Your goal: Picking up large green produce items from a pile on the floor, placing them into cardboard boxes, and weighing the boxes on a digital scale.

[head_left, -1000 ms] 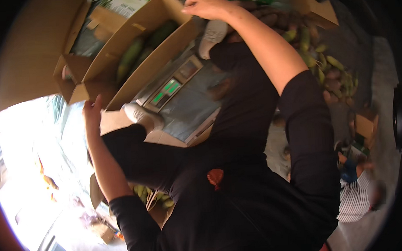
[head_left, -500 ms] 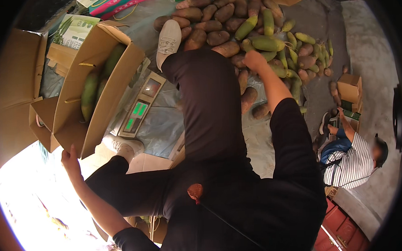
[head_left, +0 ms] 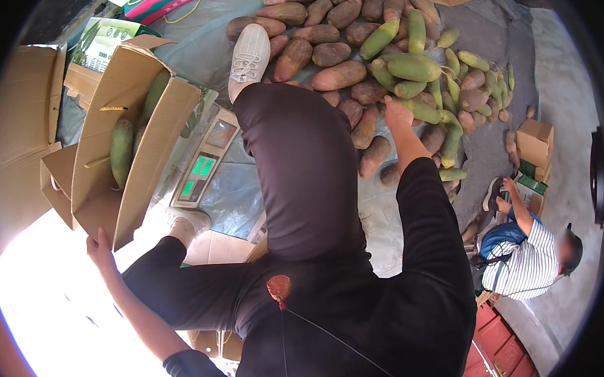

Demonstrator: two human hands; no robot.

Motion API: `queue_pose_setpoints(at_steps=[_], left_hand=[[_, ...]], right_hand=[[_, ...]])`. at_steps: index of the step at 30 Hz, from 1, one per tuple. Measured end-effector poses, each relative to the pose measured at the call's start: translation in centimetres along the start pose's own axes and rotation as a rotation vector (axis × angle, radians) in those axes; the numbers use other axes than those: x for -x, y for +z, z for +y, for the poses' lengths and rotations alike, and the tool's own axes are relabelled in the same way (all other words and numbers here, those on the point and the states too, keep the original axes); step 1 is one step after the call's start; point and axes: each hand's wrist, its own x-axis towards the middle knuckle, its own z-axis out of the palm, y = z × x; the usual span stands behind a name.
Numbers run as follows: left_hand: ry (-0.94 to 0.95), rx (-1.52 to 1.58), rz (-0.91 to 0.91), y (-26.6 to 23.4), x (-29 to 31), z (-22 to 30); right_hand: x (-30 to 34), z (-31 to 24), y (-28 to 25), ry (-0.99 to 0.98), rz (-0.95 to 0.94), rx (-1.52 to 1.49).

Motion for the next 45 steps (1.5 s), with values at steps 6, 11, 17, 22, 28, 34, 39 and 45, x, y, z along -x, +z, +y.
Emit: queue_pose_setpoints(at_steps=[6, 11, 17, 22, 28, 34, 39, 45], left_hand=[[0.005, -0.009, -0.004, -0.2, -0.3, -0.7], [-0.029, -0.043, -0.012, -0.5, -0.1, 0.0], [-0.025, -0.056, 0.016, 0.3, 1.2, 2.5], [0.039, -0.062, 0.082, 0.8, 1.2, 2.6], [0.006, -0.024, 0.029, 0.6, 3.3, 6.0], [-0.04, -0.038, -0.04, -0.6, 4.2, 7.4], [-0.08, -0.036, -0.04, -0.5, 4.3, 7.4], [-0.109, 0.031, -0.092, -0.6, 3.8, 5.7]], right_hand=[[0.1, 0.1, 2.5, -0.179, 0.186, 0.24], [0.7, -0.2, 2.5, -0.282, 0.187, 0.364], [2.2, 1.9, 1.0, -0.439, 0.446, 0.111], [6.4, 3.3, -1.6, -0.45, 0.641, -0.172], [7.6, 5.7, -4.0, -0.385, 0.876, -0.527], [12.0, 1.6, -12.1, -0.419, 0.843, -1.115], [18.1, -5.1, -21.9, -0.77, 1.032, -1.004], [23.9, -11.9, -33.1, -1.149, 0.948, -1.442]])
